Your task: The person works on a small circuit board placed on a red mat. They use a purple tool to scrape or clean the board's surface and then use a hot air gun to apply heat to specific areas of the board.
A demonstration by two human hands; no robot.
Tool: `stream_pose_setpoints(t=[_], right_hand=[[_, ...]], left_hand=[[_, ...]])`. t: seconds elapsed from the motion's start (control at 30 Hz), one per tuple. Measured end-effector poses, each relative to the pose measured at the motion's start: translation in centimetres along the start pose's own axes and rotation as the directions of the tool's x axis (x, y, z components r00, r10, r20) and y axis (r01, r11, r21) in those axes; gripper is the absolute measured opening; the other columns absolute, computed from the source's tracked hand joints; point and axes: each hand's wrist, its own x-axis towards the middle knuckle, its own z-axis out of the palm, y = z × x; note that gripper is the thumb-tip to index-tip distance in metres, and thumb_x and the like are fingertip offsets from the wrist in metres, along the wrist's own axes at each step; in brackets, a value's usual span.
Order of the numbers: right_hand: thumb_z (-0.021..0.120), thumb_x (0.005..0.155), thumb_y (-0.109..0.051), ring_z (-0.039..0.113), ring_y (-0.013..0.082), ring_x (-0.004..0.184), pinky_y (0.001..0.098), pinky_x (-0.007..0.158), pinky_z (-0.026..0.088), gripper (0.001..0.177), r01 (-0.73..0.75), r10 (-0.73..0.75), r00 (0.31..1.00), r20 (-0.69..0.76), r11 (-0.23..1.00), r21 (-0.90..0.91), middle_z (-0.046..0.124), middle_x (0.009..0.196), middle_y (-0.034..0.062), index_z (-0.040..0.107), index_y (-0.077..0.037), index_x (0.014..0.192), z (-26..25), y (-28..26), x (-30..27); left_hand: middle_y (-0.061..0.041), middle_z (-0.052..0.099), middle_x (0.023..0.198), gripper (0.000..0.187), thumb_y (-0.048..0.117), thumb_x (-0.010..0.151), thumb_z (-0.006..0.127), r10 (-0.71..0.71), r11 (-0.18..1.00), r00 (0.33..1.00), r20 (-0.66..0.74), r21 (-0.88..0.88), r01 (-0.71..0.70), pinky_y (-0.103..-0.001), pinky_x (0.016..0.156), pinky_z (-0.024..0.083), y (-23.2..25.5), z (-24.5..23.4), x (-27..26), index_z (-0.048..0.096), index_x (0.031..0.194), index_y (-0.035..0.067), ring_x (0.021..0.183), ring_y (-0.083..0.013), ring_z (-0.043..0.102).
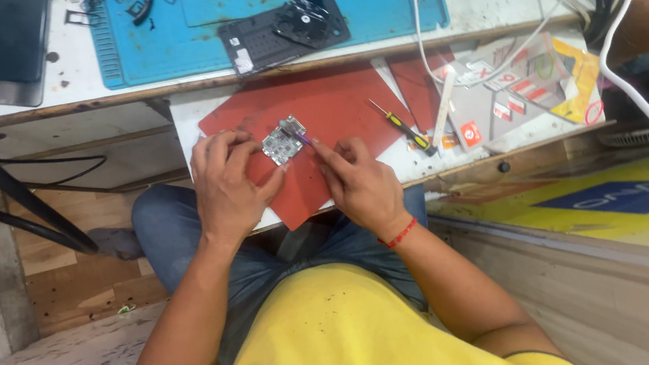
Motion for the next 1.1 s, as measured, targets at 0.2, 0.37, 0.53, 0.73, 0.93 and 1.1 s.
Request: stream_pose_setpoints(t=[0.2, 0.37, 0.53, 0.73, 0.93, 1.1], right_hand=[[0.072, 0.096, -0.024, 0.068, 0.0245, 0.068, 0.0383, 0.054, 0.053, 0.038, 0.042, -0.043, 0.999, -0.024, 0.999, -0.028, 0.062, 0.103, 0.0059, 0.068, -0.023, 0.134, 0.2, -0.2, -0.1], [0.073, 0.096, -0.023, 0.068, 0.0245, 0.068, 0.0383, 0.054, 0.053, 0.038, 0.038, -0.038, 0.999, -0.009, 0.999, -0.014, 0.062, 0.103, 0.0057, 0.068, -0.022, 0.134, 0.0, -0.3, 0.1], [0.074, 0.096, -0.024, 0.068, 0.0242, 0.068, 0.0385, 0.054, 0.053, 0.038, 0.029, -0.029, 1.000, 0.000, 0.999, -0.022, 0.062, 0.103, 0.0058, 0.068, -0.021, 0.133, 0.0, -0.4, 0.1], [0.073, 0.095, -0.023, 0.069, 0.0235, 0.072, 0.0372, 0.054, 0.053, 0.040, 0.054, -0.054, 0.999, -0.003, 0.999, -0.006, 0.062, 0.105, 0.0066, 0.067, -0.020, 0.135, 0.0, -0.3, 0.0], [0.074, 0.096, -0.025, 0.068, 0.0239, 0.068, 0.0380, 0.054, 0.053, 0.038, 0.027, -0.027, 1.000, 0.008, 0.999, -0.021, 0.063, 0.103, 0.0056, 0.068, -0.021, 0.133, 0.1, -0.2, 0.0], [0.072, 0.095, -0.023, 0.069, 0.0258, 0.072, 0.0384, 0.055, 0.054, 0.039, 0.063, -0.063, 0.997, -0.036, 0.998, 0.020, 0.062, 0.104, 0.0071, 0.067, -0.022, 0.134, -0.1, -0.2, 0.7]], left_hand=[[-0.010, 0.060, 0.121, 0.043, 0.027, 0.073, 0.090, 0.000, 1.000, 1.000, 0.001, -0.003, 0.000, -0.046, 0.106, 0.041, 0.0, -0.1, 0.0, 0.073, 0.105, 0.005, 0.120, -0.0334, 0.049], [-0.009, 0.061, 0.121, 0.043, 0.026, 0.073, 0.090, -0.021, 1.000, 1.000, 0.016, -0.008, 0.021, -0.045, 0.106, 0.042, 0.0, -0.1, 0.1, 0.072, 0.106, 0.005, 0.121, -0.0325, 0.049], [-0.009, 0.060, 0.120, 0.044, 0.026, 0.071, 0.090, -0.020, 1.000, 1.000, 0.017, -0.006, 0.020, -0.044, 0.106, 0.042, -0.1, 0.0, 0.0, 0.072, 0.106, 0.005, 0.121, -0.0323, 0.049], [-0.008, 0.060, 0.120, 0.044, 0.026, 0.072, 0.091, -0.021, 1.000, 0.999, 0.030, -0.005, 0.021, -0.044, 0.107, 0.041, -0.2, 0.0, -0.1, 0.072, 0.106, 0.005, 0.121, -0.0314, 0.049], [-0.008, 0.061, 0.122, 0.043, 0.025, 0.073, 0.091, -0.009, 1.000, 1.000, 0.023, -0.003, 0.009, -0.044, 0.107, 0.041, -0.2, 0.1, -0.1, 0.073, 0.106, 0.005, 0.121, -0.0311, 0.049], [-0.009, 0.061, 0.121, 0.046, 0.026, 0.068, 0.091, -0.002, 1.000, 1.000, 0.006, 0.014, 0.002, -0.046, 0.106, 0.040, 0.1, -0.3, 0.4, 0.073, 0.105, 0.006, 0.121, -0.0320, 0.050]])
